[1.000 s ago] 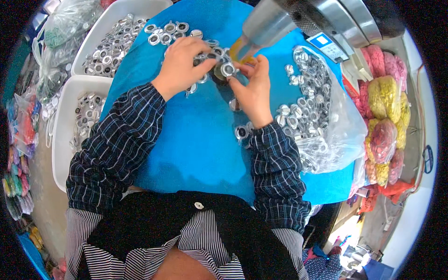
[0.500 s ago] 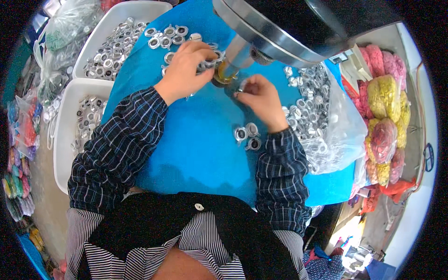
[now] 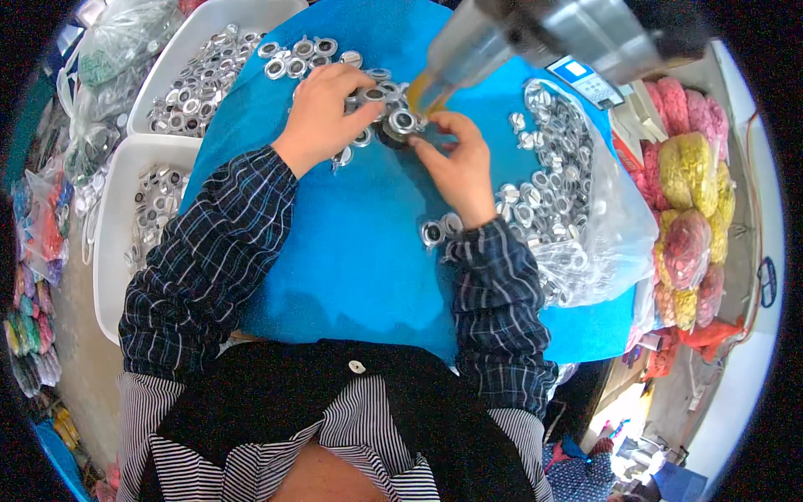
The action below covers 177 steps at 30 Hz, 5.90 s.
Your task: Assembling small metal components using a manual press machine at a workstation.
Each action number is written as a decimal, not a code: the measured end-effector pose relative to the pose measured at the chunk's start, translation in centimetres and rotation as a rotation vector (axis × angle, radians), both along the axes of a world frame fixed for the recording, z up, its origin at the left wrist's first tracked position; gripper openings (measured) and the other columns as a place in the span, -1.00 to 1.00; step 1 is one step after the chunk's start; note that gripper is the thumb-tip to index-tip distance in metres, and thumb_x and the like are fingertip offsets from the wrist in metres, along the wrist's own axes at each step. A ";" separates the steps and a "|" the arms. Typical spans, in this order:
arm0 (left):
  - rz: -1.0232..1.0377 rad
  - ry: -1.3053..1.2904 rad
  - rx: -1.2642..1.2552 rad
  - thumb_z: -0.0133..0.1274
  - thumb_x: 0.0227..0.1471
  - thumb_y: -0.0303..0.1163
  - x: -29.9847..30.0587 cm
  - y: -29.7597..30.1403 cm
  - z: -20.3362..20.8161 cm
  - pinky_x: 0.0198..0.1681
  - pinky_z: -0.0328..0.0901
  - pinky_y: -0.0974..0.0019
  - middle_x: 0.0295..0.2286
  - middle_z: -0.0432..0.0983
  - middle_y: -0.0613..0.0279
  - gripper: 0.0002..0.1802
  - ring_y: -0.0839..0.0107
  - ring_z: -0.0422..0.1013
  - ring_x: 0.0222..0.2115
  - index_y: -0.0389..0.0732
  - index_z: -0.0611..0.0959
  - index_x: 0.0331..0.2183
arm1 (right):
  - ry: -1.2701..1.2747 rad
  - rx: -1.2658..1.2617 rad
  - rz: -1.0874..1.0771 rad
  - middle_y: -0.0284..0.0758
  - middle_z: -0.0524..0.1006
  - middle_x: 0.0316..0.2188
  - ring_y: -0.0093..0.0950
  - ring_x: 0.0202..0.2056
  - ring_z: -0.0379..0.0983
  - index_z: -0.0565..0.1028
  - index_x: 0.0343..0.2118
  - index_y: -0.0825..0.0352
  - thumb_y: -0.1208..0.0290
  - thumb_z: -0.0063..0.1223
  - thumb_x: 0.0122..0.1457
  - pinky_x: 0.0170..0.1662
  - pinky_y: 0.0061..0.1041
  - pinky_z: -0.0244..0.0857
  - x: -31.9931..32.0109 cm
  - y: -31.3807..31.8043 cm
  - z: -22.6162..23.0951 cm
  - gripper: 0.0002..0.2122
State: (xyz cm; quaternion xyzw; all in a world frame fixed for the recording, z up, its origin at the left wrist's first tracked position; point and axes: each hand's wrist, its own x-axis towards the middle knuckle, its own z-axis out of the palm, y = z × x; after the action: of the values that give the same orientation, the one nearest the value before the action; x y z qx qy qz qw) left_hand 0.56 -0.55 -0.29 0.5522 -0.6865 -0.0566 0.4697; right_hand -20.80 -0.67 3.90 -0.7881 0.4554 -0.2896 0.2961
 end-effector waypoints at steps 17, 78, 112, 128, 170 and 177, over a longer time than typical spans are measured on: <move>-0.139 -0.194 -0.124 0.15 -0.16 -0.18 -1.3 0.5 0.2 0.01 0.13 0.07 -0.18 0.45 0.19 -0.67 0.15 0.28 -0.06 -0.13 0.64 -0.31 | -0.417 0.181 -0.113 -0.37 0.49 -0.31 -0.55 -0.31 0.45 0.36 -0.27 0.35 0.53 0.25 -0.04 -0.24 -0.61 0.31 -0.5 -1.0 -1.7 -0.70; -0.095 -0.194 -0.187 0.16 -0.16 -0.21 -1.5 0.4 0.2 -0.01 0.17 0.08 -0.18 0.46 0.14 -0.66 0.11 0.31 -0.10 -0.18 0.62 -0.30 | -0.355 0.138 -0.083 -0.38 0.50 -0.27 -0.60 -0.27 0.42 0.35 -0.28 0.37 0.57 0.25 -0.08 -0.22 -0.59 0.30 -0.4 -1.3 -2.0 -0.69; -0.007 -0.066 -0.034 0.16 -0.17 -0.18 -0.4 0.0 0.3 0.00 0.12 0.05 -0.23 0.48 0.20 -0.64 0.16 0.29 -0.08 -0.18 0.64 -0.29 | -0.394 0.131 -0.010 -0.35 0.47 -0.27 -0.53 -0.20 0.42 0.38 -0.19 0.33 0.62 0.12 0.05 -0.14 -0.54 0.32 0.5 -2.2 -3.4 -0.75; 0.025 0.033 -0.081 0.13 -0.16 -0.23 -0.4 0.1 0.2 0.03 0.10 0.05 -0.17 0.45 0.17 -0.62 0.15 0.28 -0.07 -0.17 0.62 -0.24 | 0.742 -0.053 -0.107 -0.34 0.50 -0.22 -0.48 -0.21 0.46 0.42 -0.20 0.38 0.60 0.09 0.04 -0.19 -0.52 0.34 -4.0 0.0 0.7 -0.77; -0.141 -0.149 -0.175 0.14 -0.15 -0.20 -2.0 0.5 0.7 0.01 0.10 0.04 -0.20 0.45 0.19 -0.66 0.15 0.27 -0.08 -0.14 0.63 -0.28 | -0.769 0.536 -0.146 -0.36 0.49 -0.27 -0.58 -0.25 0.44 0.42 -0.26 0.37 0.64 0.00 0.11 -0.13 -0.58 0.34 -3.7 -1.6 -2.9 -0.87; -0.020 -0.042 -0.023 0.16 -0.16 -0.19 -0.4 -0.1 0.1 0.00 0.11 0.07 -0.23 0.47 0.20 -0.67 0.18 0.30 -0.09 -0.15 0.64 -0.32 | -0.692 0.449 0.033 -0.34 0.50 -0.22 -0.56 -0.22 0.44 0.42 -0.22 0.37 0.63 -0.01 0.12 -0.12 -0.56 0.35 -1.1 -1.8 -3.2 -0.85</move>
State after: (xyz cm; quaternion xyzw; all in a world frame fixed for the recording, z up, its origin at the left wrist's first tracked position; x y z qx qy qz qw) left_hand 0.19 -0.62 -0.15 0.5410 -0.7023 -0.0418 0.4607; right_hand -21.87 -2.43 0.67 -0.5671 0.3681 -0.4261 0.6011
